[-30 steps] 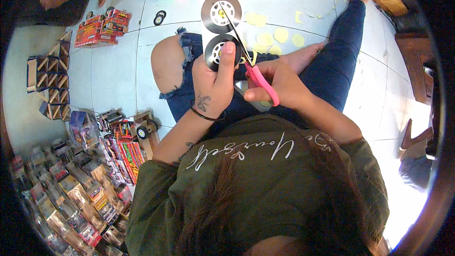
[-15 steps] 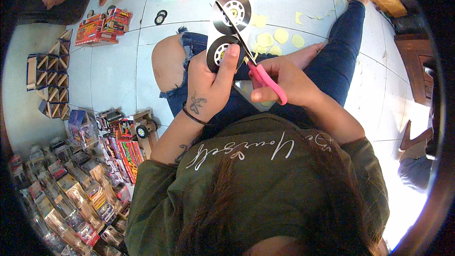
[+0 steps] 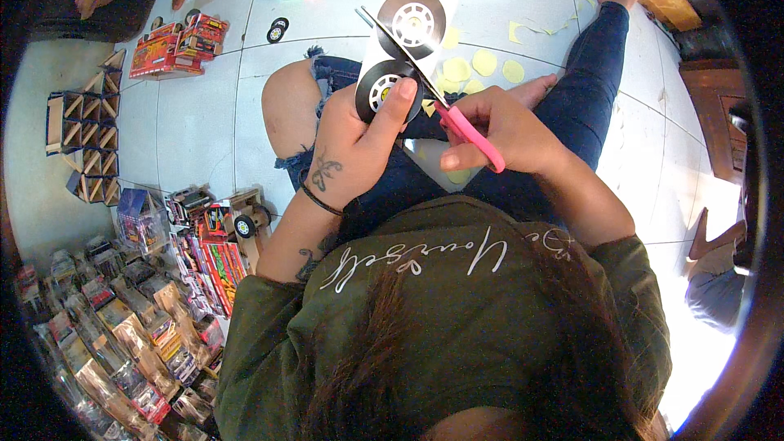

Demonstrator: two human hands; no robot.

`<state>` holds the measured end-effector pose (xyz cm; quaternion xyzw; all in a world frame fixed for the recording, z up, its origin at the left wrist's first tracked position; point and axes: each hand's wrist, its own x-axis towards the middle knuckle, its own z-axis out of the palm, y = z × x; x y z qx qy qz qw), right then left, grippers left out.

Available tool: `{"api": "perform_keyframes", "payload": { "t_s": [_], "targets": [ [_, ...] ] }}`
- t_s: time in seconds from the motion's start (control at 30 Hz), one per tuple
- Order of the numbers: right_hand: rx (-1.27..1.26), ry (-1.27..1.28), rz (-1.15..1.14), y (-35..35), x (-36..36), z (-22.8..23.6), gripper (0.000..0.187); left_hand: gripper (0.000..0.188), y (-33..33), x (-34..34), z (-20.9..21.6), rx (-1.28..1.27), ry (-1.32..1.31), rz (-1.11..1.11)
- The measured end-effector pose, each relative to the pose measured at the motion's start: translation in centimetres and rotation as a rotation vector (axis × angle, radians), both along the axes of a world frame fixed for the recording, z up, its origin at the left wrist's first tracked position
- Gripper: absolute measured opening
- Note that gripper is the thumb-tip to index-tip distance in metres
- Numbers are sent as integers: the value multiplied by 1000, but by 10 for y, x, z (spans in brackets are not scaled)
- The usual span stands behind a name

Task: The person sits on the floor and uses pink-handled scissors to cut out circular paper wheel designs from a printed sheet. They hold the paper with one hand and carefully cut around the perimeter of each wheel, placing the cut pieces on the floor.

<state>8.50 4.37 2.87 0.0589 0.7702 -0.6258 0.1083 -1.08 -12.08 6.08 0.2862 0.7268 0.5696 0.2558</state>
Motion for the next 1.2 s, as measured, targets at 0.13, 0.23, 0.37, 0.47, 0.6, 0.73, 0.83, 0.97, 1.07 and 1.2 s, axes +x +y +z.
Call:
{"api": "perform_keyframes", "payload": {
  "t_s": [0.13,0.23,0.37,0.47,0.6,0.73,0.83,0.97,1.07,1.2],
  "targets": [
    [-50,-2,10,3,-1,5,43,34,-1,-2,4,-39,-25,-54],
    [-18,-24,27,6,-1,8,43,31,1,-3,5,37,88,-71],
    [7,-27,33,8,-2,9,44,32,3,-4,4,70,146,-74],
    [36,-23,58,10,-4,8,45,33,0,-5,5,13,29,-98],
    [100,-44,61,14,-4,10,46,36,-2,-7,6,-15,-48,-125],
    [103,-58,87,17,-5,12,47,36,-2,-8,9,-57,-10,-145],
    [114,-78,85,18,-5,12,47,36,-2,-8,10,-53,24,-157],
    [195,-87,104,22,-5,12,49,35,-2,-9,7,-73,-73,-155],
    [169,-102,123,24,-6,13,50,34,-3,-11,5,-88,-96,-193],
    [205,-100,141,27,-7,16,50,34,-3,-14,3,-141,-84,-219]
  ]
}}
